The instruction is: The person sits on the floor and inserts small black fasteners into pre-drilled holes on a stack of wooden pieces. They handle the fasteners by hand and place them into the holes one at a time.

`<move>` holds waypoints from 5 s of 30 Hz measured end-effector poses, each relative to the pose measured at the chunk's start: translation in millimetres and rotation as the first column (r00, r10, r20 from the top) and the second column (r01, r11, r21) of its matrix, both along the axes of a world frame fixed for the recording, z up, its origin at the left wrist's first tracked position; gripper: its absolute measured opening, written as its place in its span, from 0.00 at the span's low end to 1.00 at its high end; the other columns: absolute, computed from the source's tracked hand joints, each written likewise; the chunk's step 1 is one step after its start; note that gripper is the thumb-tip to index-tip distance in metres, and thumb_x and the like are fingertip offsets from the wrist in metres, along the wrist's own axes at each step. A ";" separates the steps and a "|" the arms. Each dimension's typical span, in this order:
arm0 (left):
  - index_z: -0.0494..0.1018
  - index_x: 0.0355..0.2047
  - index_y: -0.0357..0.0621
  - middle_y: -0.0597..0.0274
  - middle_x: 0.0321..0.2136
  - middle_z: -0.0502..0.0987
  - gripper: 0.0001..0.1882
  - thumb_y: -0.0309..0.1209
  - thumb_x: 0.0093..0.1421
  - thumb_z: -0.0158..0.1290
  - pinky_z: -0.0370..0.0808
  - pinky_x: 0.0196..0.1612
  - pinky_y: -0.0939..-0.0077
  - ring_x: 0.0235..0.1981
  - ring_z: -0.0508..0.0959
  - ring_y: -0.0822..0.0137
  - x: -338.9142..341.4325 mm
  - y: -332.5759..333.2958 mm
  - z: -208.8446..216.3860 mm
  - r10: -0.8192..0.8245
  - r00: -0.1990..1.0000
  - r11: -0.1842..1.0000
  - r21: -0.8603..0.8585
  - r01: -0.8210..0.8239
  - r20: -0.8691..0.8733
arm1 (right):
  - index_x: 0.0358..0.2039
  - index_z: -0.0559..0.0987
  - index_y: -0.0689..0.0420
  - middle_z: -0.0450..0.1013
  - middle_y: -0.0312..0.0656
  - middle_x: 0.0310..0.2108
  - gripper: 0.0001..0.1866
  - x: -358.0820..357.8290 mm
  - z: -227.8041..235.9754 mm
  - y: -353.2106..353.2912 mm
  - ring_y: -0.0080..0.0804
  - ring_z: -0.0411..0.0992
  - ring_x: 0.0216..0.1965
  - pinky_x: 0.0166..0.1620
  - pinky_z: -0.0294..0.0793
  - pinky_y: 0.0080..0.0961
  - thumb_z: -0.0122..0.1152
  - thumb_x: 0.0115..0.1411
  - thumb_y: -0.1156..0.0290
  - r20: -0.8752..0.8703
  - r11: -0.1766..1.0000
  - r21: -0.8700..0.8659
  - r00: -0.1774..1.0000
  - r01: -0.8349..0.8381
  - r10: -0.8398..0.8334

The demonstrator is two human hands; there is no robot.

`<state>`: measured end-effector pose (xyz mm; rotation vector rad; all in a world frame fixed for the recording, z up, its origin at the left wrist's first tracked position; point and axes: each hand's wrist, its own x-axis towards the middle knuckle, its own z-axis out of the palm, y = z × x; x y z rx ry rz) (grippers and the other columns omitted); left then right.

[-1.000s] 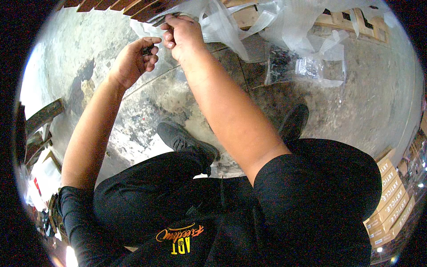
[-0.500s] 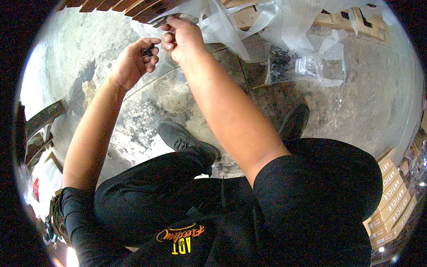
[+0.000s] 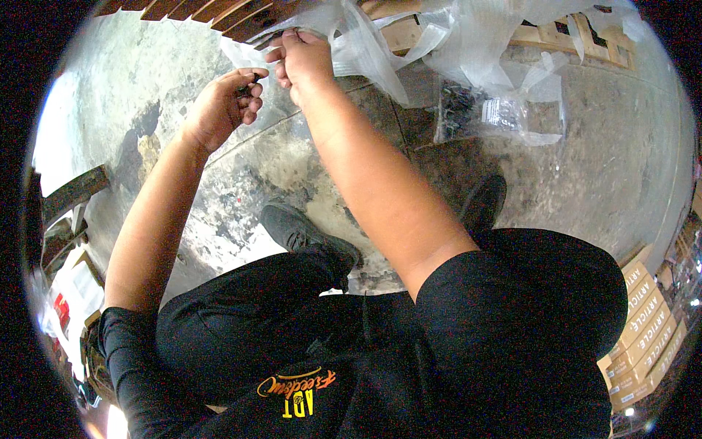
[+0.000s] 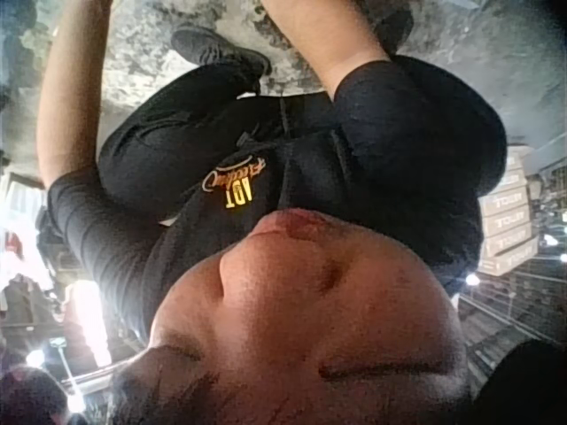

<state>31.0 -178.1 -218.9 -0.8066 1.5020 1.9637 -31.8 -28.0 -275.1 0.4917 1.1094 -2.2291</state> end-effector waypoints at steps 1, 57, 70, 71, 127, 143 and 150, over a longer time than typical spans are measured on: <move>0.74 0.47 0.41 0.70 0.26 0.73 0.14 0.37 0.68 0.48 0.69 0.26 0.81 0.24 0.74 0.75 -0.5 0.6 0.2 0.009 1.000 1.000 -0.005 -0.009 -0.006 | 0.34 0.77 0.61 0.75 0.39 0.22 0.10 0.0 1.6 3.9 0.25 0.66 0.15 0.20 0.66 0.28 0.58 0.65 0.66 0.129 0.977 -0.211 0.991 -0.015 0.043; 0.72 0.34 0.42 0.75 0.14 0.57 0.23 0.50 0.70 0.44 0.54 0.13 0.79 0.12 0.61 0.75 1.8 10.3 23.8 0.027 0.998 0.984 -0.179 -0.017 0.054 | 0.35 0.75 0.59 0.76 0.40 0.28 0.15 6.8 43.6 -3.3 0.23 0.63 0.20 0.20 0.59 0.22 0.55 0.68 0.58 0.241 0.908 -0.396 0.970 0.137 -0.042; 0.66 0.26 0.50 0.73 0.15 0.57 0.20 0.49 0.69 0.45 0.54 0.12 0.79 0.13 0.61 0.75 -4.6 11.2 17.5 0.041 0.998 0.985 -0.169 -0.031 0.055 | 0.33 0.76 0.58 0.77 0.44 0.30 0.18 4.2 41.9 0.7 0.25 0.64 0.20 0.21 0.61 0.23 0.54 0.68 0.55 0.262 0.880 -0.464 0.965 0.106 0.022; 0.66 0.26 0.50 0.74 0.15 0.57 0.20 0.49 0.69 0.45 0.54 0.12 0.79 0.13 0.62 0.74 -4.4 10.1 16.3 0.036 0.998 0.986 -0.163 -0.028 0.048 | 0.33 0.76 0.58 0.77 0.44 0.30 0.17 4.6 42.2 -1.2 0.25 0.64 0.20 0.20 0.61 0.23 0.55 0.67 0.56 0.245 0.881 -0.462 0.969 0.099 0.020; 0.74 0.32 0.47 0.68 0.19 0.69 0.19 0.49 0.68 0.48 0.64 0.18 0.76 0.17 0.70 0.71 -10.0 15.2 9.6 0.051 0.996 0.985 -0.166 -0.038 0.073 | 0.33 0.75 0.57 0.75 0.42 0.28 0.15 5.3 47.1 -7.6 0.23 0.63 0.18 0.18 0.58 0.19 0.54 0.66 0.58 0.408 0.795 -0.558 0.913 0.238 0.014; 0.71 0.33 0.47 0.67 0.21 0.69 0.18 0.47 0.70 0.44 0.64 0.19 0.76 0.19 0.70 0.71 -13.5 18.2 11.0 0.056 0.996 0.991 -0.126 -0.046 0.076 | 0.34 0.74 0.61 0.75 0.47 0.30 0.14 7.9 57.3 -4.8 0.25 0.63 0.19 0.20 0.60 0.21 0.55 0.65 0.62 0.380 0.859 -0.437 0.920 0.268 -0.094; 0.72 0.33 0.49 0.69 0.22 0.70 0.17 0.48 0.69 0.45 0.63 0.19 0.79 0.19 0.70 0.72 -12.2 13.8 8.8 0.036 0.997 0.992 -0.120 -0.029 0.061 | 0.34 0.74 0.58 0.76 0.45 0.28 0.14 2.7 52.4 -6.6 0.27 0.65 0.18 0.18 0.62 0.23 0.55 0.64 0.59 0.374 0.847 -0.471 0.925 0.247 -0.062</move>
